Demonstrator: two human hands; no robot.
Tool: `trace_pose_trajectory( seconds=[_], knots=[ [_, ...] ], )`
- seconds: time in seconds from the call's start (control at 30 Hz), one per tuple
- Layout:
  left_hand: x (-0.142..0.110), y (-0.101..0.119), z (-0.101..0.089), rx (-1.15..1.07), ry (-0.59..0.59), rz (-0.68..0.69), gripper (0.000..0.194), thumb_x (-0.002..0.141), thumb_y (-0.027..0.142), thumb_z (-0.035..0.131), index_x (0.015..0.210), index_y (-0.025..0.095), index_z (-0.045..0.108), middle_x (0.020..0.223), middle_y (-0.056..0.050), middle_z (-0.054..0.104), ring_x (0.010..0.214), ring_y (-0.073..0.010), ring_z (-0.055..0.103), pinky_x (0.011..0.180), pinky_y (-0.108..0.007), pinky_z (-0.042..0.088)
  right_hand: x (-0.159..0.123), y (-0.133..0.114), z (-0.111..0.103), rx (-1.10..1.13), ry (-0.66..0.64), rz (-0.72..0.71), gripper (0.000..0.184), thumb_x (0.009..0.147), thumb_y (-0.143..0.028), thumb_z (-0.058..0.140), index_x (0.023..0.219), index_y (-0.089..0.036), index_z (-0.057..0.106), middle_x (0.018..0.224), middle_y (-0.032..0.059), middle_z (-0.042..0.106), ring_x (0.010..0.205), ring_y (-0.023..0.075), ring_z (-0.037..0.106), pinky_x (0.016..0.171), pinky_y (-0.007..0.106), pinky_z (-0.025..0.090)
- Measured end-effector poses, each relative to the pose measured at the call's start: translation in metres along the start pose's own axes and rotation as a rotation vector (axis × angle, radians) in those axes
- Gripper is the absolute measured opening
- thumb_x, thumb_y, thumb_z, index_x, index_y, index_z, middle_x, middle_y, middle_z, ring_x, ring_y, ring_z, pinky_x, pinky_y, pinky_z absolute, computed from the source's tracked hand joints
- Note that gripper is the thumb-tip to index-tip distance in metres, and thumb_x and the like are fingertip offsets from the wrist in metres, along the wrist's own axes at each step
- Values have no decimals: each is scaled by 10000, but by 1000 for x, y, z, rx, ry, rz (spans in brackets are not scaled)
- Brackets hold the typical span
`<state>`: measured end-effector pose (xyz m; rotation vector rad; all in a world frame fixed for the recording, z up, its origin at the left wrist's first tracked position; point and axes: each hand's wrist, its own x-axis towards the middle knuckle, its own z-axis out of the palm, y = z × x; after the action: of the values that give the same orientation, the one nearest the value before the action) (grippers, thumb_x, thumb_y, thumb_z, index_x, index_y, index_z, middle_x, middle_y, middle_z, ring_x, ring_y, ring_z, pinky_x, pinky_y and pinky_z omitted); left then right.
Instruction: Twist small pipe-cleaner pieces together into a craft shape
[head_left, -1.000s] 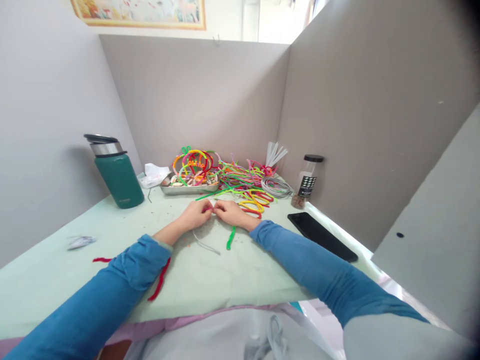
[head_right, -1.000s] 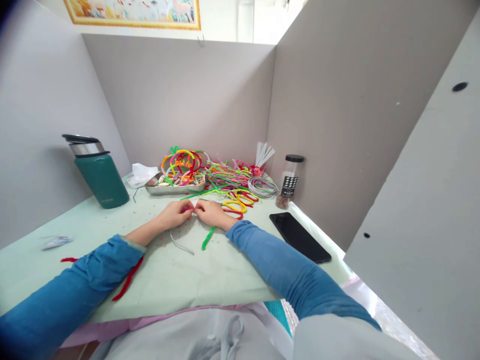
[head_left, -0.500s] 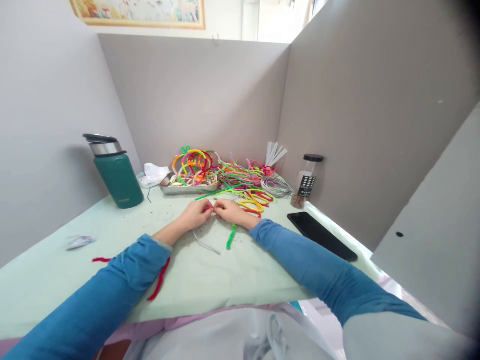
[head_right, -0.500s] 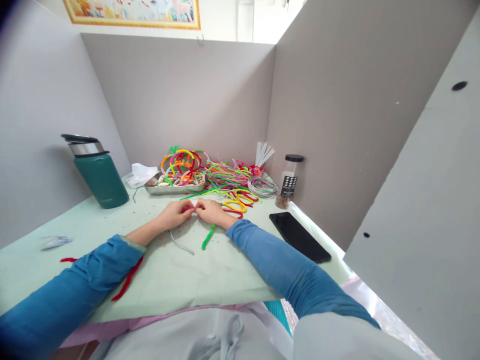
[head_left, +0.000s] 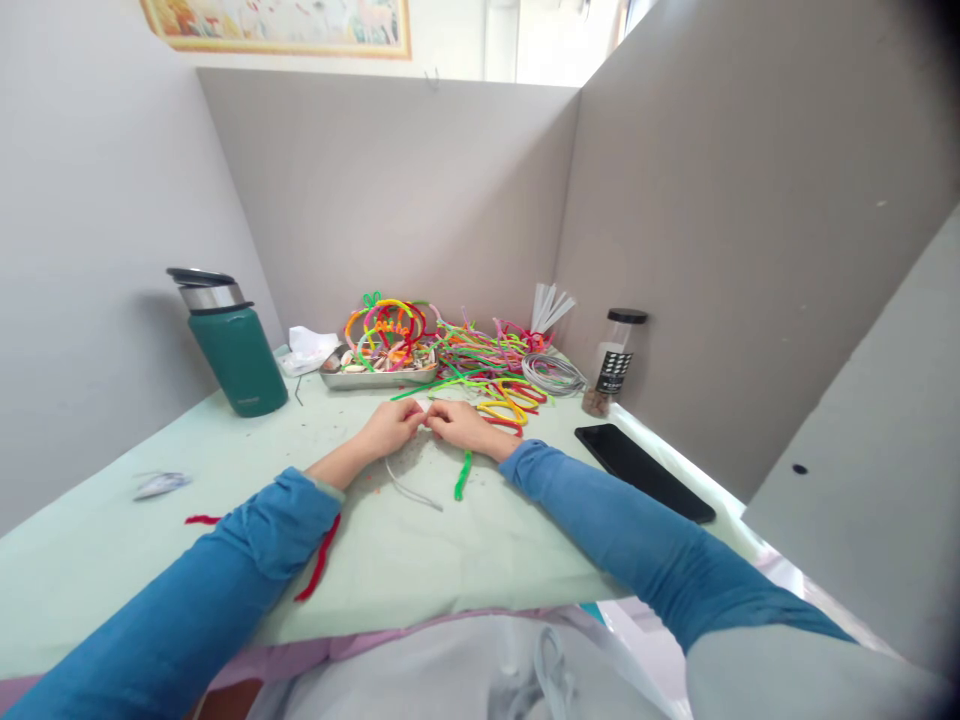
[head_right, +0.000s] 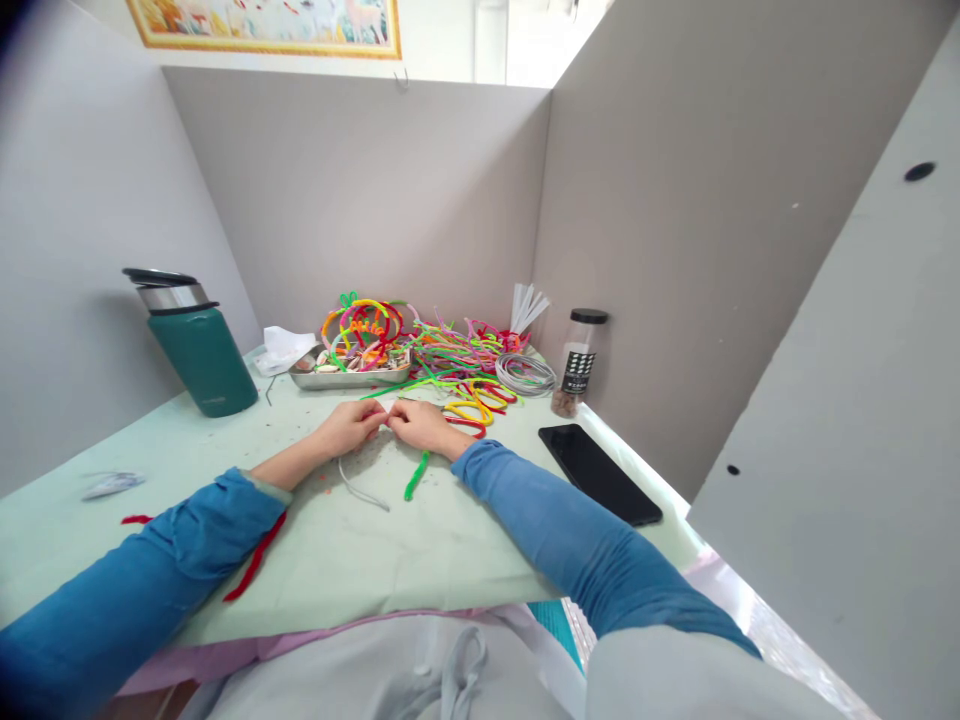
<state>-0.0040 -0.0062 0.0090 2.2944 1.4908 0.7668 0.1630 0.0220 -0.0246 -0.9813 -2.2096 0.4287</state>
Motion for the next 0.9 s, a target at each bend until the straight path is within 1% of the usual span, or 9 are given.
trace_pose_trajectory(
  seconds=[0.2,0.37,0.5,0.67,0.77,0.83,0.9],
  knots=[
    [0,0,1,-133,-43,-51,286,772,428,446,631,185,497,473,44,499,407,-95,426,432,-218,315,-1,3,1,6,10,-51,142,827,-204,466,762,-165,585,662,-22,563,613,105,443,586,217,291],
    [0,0,-1,-331,-109,-125,242,737,406,519,677,173,496,474,60,489,333,-65,378,373,-211,272,-4,1,0,31,16,-77,146,829,-209,471,772,-165,598,660,-22,560,618,108,443,590,218,296],
    [3,-9,0,-441,-136,-154,244,710,390,575,671,160,502,458,47,515,314,-55,372,356,-204,250,-6,-1,-2,41,7,-95,147,823,-207,477,785,-165,612,660,-25,555,617,108,441,591,218,299],
    [7,-17,2,-542,-167,-161,282,700,421,601,673,153,517,470,27,545,315,-59,388,354,-207,259,-7,-2,-3,69,7,-125,151,827,-209,474,770,-160,606,650,-26,546,613,108,440,587,221,298],
    [5,-13,1,-497,-156,-138,283,714,428,582,687,153,522,496,27,555,332,-62,401,372,-207,287,-6,-1,-2,73,12,-120,152,827,-208,473,777,-160,608,653,-24,554,613,108,442,588,221,301],
    [3,-9,0,-391,-121,-107,278,729,430,562,709,155,533,539,25,572,355,-66,416,392,-210,316,-5,1,-1,64,19,-100,150,823,-199,472,779,-161,610,663,-20,566,621,109,452,594,219,303],
    [2,-5,-1,-223,-72,-81,276,756,433,527,725,161,559,529,32,551,389,-83,439,423,-216,336,-3,2,1,50,31,-68,140,812,-186,476,773,-162,608,665,-16,576,626,110,462,597,216,305]
  ],
)
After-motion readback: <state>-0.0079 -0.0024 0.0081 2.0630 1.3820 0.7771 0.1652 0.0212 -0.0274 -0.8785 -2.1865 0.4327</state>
